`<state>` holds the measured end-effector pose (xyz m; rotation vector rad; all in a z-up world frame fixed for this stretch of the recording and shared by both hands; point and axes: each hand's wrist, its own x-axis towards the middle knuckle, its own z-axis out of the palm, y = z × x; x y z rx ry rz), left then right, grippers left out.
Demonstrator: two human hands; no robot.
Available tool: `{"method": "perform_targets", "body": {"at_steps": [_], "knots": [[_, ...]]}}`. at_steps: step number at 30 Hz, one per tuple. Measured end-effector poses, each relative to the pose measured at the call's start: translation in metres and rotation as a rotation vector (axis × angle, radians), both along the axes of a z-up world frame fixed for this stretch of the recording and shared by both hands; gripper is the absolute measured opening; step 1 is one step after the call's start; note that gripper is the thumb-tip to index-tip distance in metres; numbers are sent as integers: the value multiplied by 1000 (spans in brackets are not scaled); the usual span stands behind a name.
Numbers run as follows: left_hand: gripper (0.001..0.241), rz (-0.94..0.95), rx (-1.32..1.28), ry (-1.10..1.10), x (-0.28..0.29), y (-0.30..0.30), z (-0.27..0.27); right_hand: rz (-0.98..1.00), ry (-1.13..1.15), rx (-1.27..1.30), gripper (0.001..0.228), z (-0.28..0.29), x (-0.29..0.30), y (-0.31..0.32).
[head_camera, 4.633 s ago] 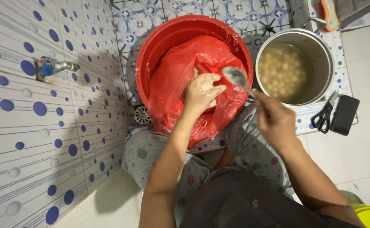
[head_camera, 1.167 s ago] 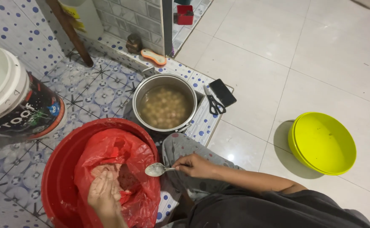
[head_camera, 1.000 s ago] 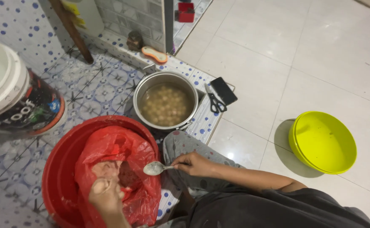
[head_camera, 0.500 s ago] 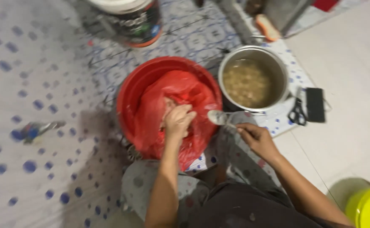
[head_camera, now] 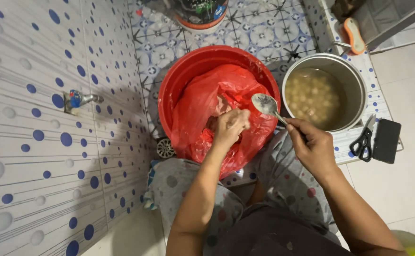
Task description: Scooping dough from a bucket and dropping it into a pot of liquid to make meatballs
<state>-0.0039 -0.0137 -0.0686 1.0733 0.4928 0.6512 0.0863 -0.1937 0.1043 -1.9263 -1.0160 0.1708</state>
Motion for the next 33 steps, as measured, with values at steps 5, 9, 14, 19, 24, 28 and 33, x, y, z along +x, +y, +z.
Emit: {"method": "perform_targets", "body": {"at_steps": [5,9,14,19,24,28,33], "knots": [[26,127,231,88,2,-4,44,21,-338,-75,15,9,-17,11],[20,149,243,122,-9,5,50,23,-552,-91,14,6,-22,23],[14,202,183,342,11,-2,47,78,-592,-104,18,-5,-21,32],[6,179,181,577,5,8,7,134,-303,-118,18,-3,-24,43],[13,131,492,850,2,13,3,40,637,-181,18,-48,6,34],[10,117,775,874,11,15,-17,-121,1005,-63,19,-73,38,8],[12,157,838,843,13,17,-30,-219,346,-279,26,-180,151,-44]]}}
